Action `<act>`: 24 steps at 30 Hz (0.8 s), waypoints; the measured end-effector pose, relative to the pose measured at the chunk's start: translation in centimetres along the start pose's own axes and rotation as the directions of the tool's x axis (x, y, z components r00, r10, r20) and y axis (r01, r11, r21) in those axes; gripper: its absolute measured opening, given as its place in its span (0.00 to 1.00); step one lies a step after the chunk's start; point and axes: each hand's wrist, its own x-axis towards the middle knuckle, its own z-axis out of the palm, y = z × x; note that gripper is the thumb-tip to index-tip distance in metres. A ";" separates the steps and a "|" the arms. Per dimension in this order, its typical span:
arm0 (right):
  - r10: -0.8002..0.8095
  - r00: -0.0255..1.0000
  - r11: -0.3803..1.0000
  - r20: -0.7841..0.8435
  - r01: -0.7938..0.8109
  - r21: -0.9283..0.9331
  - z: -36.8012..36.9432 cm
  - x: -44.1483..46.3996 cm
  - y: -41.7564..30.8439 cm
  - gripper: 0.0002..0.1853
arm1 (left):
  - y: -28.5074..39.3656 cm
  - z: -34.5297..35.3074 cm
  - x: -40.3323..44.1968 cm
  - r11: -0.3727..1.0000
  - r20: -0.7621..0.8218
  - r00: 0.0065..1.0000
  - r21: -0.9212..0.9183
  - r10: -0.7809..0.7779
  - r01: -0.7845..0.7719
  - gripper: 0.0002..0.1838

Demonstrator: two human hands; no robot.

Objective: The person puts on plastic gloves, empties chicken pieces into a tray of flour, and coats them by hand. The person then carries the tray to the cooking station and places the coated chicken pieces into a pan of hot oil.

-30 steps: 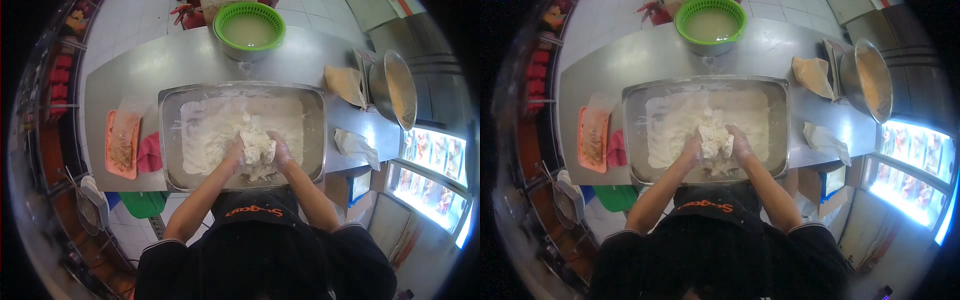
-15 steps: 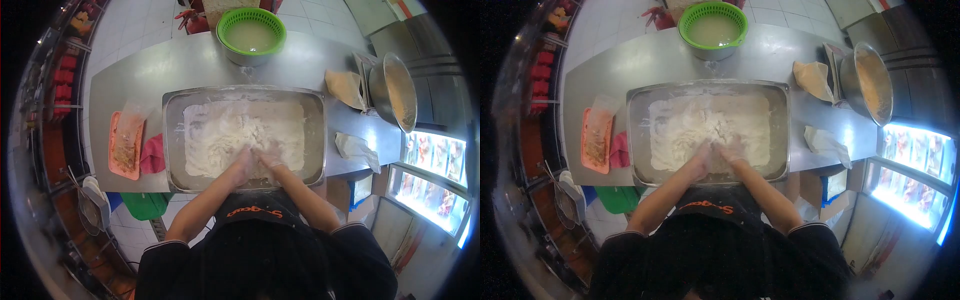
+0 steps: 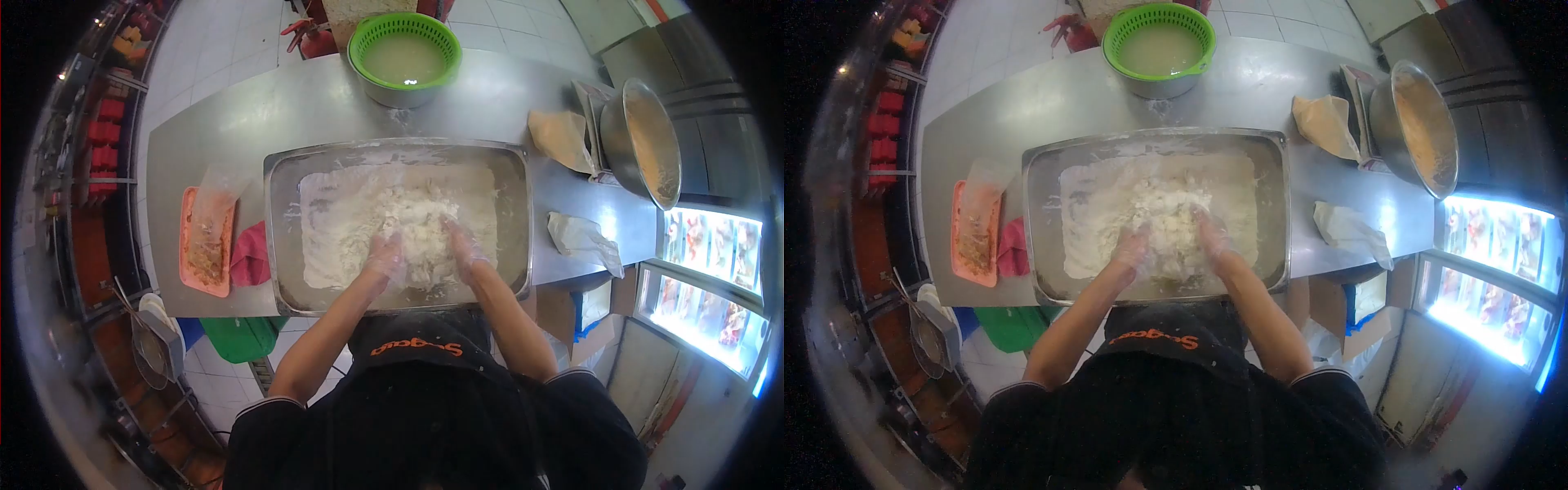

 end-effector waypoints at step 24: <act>-0.393 0.904 0.468 -0.168 0.040 -0.883 0.3 5.3 -1.8 0.41 | -7.7 -4.4 10.6 0.981 0.098 0.995 -0.192 -0.010 0.029 0.34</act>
